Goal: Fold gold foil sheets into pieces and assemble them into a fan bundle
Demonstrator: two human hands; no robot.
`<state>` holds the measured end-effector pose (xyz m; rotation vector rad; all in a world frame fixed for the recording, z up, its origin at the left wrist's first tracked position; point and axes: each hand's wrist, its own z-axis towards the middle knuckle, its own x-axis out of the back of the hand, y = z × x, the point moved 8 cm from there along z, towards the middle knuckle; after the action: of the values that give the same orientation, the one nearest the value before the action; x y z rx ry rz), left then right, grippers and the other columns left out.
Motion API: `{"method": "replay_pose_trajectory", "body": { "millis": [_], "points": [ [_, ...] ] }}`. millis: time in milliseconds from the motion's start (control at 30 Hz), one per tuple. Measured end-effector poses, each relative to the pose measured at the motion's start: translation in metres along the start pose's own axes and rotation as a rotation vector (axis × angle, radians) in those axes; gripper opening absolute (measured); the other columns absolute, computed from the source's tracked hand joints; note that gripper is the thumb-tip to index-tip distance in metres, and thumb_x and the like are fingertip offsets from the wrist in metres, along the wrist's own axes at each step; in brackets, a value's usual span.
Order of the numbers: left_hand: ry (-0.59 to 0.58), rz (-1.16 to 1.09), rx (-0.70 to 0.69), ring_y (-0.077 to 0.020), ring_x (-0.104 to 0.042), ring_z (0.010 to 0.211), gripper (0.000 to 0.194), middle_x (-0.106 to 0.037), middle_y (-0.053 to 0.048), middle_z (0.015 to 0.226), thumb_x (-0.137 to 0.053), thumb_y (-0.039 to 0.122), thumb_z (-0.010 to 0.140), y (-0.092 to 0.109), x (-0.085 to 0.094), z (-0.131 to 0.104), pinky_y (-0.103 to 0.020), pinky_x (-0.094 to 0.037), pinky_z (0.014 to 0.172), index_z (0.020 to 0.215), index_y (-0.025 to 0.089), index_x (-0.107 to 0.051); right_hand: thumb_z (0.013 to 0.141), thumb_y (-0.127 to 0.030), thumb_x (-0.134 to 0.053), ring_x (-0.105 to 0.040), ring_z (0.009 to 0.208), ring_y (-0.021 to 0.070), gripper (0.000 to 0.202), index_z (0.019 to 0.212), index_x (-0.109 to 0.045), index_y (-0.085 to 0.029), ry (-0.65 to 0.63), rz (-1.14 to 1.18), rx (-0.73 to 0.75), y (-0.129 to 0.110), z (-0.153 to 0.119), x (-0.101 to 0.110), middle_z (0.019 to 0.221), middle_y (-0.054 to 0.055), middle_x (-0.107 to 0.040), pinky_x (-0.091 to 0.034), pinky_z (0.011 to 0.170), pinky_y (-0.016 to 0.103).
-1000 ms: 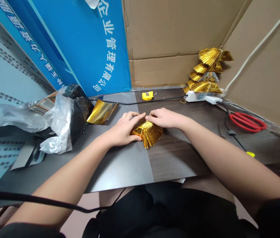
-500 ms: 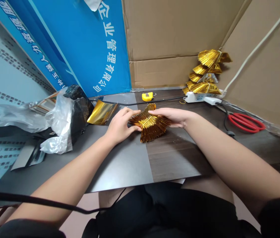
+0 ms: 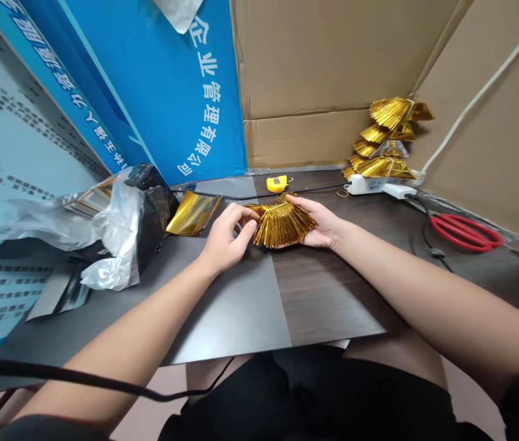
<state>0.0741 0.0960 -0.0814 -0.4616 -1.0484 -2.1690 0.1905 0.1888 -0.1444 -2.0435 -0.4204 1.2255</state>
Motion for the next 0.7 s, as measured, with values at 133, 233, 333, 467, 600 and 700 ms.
{"method": "replay_pose_trajectory", "body": {
  "millis": [133,233,333,467,600,700],
  "points": [
    [-0.153,-0.244,0.127,-0.014,-0.062,0.087,0.031,-0.064,-0.006,0.099,-0.066,0.036,0.09,-0.015,-0.018,-0.004,-0.026,-0.051,0.076,0.11,0.014,-0.059,0.107,-0.039,-0.03,-0.075,0.081,0.0238,0.045,0.123,-0.061,-0.01,-0.002,-0.008,-0.02,0.002,0.002,0.003,0.095,0.014,-0.076,-0.062,0.082,0.047],
    [-0.225,-0.363,0.167,-0.0135,-0.062,0.088,0.037,-0.063,-0.006,0.099,-0.073,0.034,0.086,-0.023,-0.027,-0.007,-0.027,-0.052,0.081,0.112,0.014,-0.056,0.107,-0.037,-0.032,-0.075,0.079,0.0224,0.043,0.117,-0.062,-0.009,-0.01,-0.019,-0.03,0.002,0.002,0.006,0.091,0.013,-0.076,-0.063,0.078,0.04],
    [-0.249,-0.427,0.188,-0.0127,-0.061,0.09,0.034,-0.062,-0.006,0.1,-0.072,0.029,0.086,-0.027,-0.029,-0.008,-0.026,-0.051,0.084,0.112,0.014,-0.056,0.107,-0.036,-0.031,-0.075,0.078,0.0224,0.043,0.116,-0.062,-0.009,-0.03,-0.031,-0.035,0.002,0.003,0.009,0.093,0.014,-0.076,-0.063,0.077,0.04],
    [-0.296,-0.515,0.233,-0.0125,-0.06,0.09,0.037,-0.061,-0.005,0.098,-0.074,0.031,0.086,-0.031,-0.033,-0.009,-0.026,-0.051,0.083,0.114,0.014,-0.057,0.107,-0.038,-0.031,-0.074,0.08,0.0235,0.044,0.119,-0.061,-0.008,-0.071,-0.045,-0.06,0.002,0.004,0.012,0.095,0.015,-0.076,-0.062,0.078,0.042],
    [-0.337,-0.615,0.303,-0.0127,-0.06,0.087,0.046,-0.061,-0.005,0.096,-0.078,0.037,0.083,-0.034,-0.038,-0.011,-0.026,-0.051,0.08,0.116,0.013,-0.056,0.107,-0.039,-0.032,-0.074,0.08,0.0231,0.044,0.118,-0.062,-0.009,-0.034,-0.076,-0.072,0.002,0.003,0.017,0.095,0.014,-0.076,-0.062,0.078,0.041],
    [-0.344,-0.636,0.335,-0.0117,-0.059,0.085,0.048,-0.06,-0.005,0.094,-0.079,0.038,0.082,-0.036,-0.04,-0.012,-0.026,-0.05,0.078,0.115,0.013,-0.057,0.108,-0.038,-0.03,-0.074,0.08,0.0221,0.045,0.116,-0.063,-0.009,-0.015,-0.091,-0.078,0.002,0.002,0.017,0.094,0.014,-0.076,-0.062,0.078,0.039]
  ]
}}
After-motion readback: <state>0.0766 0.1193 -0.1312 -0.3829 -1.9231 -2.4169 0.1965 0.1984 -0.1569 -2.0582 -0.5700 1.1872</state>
